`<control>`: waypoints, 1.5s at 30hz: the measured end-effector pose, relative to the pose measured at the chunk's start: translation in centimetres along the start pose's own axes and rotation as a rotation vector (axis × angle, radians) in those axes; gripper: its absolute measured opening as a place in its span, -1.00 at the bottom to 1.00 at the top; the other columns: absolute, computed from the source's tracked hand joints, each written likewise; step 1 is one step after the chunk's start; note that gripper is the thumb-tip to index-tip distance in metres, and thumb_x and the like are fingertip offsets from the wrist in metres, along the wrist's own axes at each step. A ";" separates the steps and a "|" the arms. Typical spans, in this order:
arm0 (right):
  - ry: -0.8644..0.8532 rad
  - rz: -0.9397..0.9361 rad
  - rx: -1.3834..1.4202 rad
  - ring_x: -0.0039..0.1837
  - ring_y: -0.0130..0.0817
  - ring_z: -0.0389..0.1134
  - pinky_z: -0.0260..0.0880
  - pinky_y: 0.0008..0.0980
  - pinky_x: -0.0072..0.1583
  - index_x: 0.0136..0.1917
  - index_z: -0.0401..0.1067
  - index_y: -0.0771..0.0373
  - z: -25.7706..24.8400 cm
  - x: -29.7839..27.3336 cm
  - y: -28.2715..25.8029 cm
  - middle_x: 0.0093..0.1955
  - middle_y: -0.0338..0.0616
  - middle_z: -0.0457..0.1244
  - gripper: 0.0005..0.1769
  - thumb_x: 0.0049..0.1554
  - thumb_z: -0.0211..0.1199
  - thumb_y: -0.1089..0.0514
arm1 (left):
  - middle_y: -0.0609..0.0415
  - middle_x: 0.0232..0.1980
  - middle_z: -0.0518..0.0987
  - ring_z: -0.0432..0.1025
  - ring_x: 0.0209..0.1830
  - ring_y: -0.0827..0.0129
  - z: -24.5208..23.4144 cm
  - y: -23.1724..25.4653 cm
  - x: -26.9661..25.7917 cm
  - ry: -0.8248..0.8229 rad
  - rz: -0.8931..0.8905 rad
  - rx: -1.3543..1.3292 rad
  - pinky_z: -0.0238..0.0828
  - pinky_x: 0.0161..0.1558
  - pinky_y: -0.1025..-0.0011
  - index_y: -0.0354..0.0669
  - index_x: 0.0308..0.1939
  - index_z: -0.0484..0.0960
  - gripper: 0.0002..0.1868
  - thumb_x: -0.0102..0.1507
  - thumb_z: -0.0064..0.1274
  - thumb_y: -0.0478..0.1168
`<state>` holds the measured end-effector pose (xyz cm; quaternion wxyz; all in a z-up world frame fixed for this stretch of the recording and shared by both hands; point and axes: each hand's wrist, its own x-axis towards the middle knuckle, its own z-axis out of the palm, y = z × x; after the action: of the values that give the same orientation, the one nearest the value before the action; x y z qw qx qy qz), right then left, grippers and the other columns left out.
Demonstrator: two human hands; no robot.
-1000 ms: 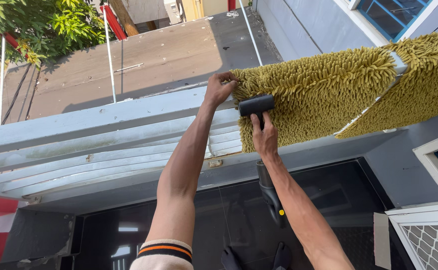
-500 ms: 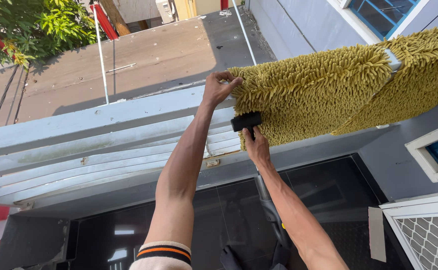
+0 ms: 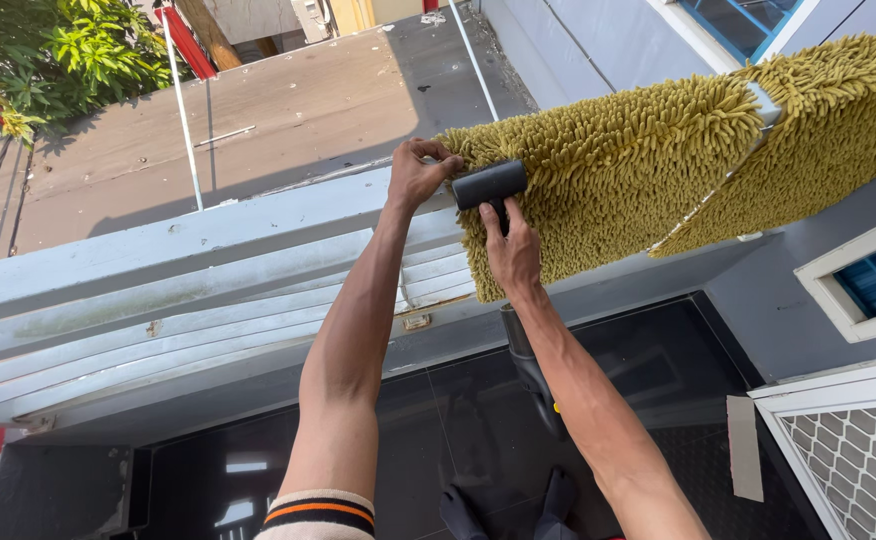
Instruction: The person uses a handheld vacuum cleaner to clean a yellow shag rug draped over a balcony railing. They hold the rug with one hand and move the vacuum nozzle back and forth along the rug's surface.
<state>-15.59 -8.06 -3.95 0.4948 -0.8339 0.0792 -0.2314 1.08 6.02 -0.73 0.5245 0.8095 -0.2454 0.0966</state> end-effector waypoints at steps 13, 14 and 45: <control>-0.173 0.137 -0.027 -0.56 -0.52 0.06 0.09 -0.41 -0.48 0.41 0.32 0.29 2.3 -4.3 9.7 -0.51 -0.25 0.15 -0.20 0.27 -0.07 -0.41 | 0.16 -0.42 0.68 0.49 -0.43 0.58 0.6 0.2 -0.4 0.026 -0.016 -0.099 0.43 -0.32 0.50 -0.21 -0.35 0.74 -0.89 0.15 0.21 -0.24; -0.158 0.153 -0.018 -0.55 -0.53 0.06 0.08 -0.41 -0.48 0.41 0.32 0.28 1.5 -4.5 10.5 -0.50 -0.25 0.13 -0.20 0.28 -0.09 -0.41 | 0.15 -0.43 0.67 0.48 -0.44 0.57 0.5 0.2 -0.4 0.039 -0.025 -0.087 0.41 -0.33 0.49 -0.20 -0.34 0.73 -0.89 0.15 0.20 -0.23; 0.229 0.196 0.209 -0.43 -0.46 0.25 0.34 -0.44 -0.43 0.72 -0.30 0.00 -29.9 16.4 23.6 0.04 -0.14 0.24 -0.14 0.40 -0.15 -0.44 | 0.20 -0.48 0.58 0.35 -0.54 0.67 1.1 2.0 -0.3 0.192 -0.163 -0.076 0.20 -0.47 0.58 -0.17 0.14 0.63 -0.65 0.26 0.16 -0.30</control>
<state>-12.75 -49.30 -7.25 0.5868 -0.7343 0.1912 -0.2827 -0.23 4.46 0.25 0.5820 0.7934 -0.1306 0.1213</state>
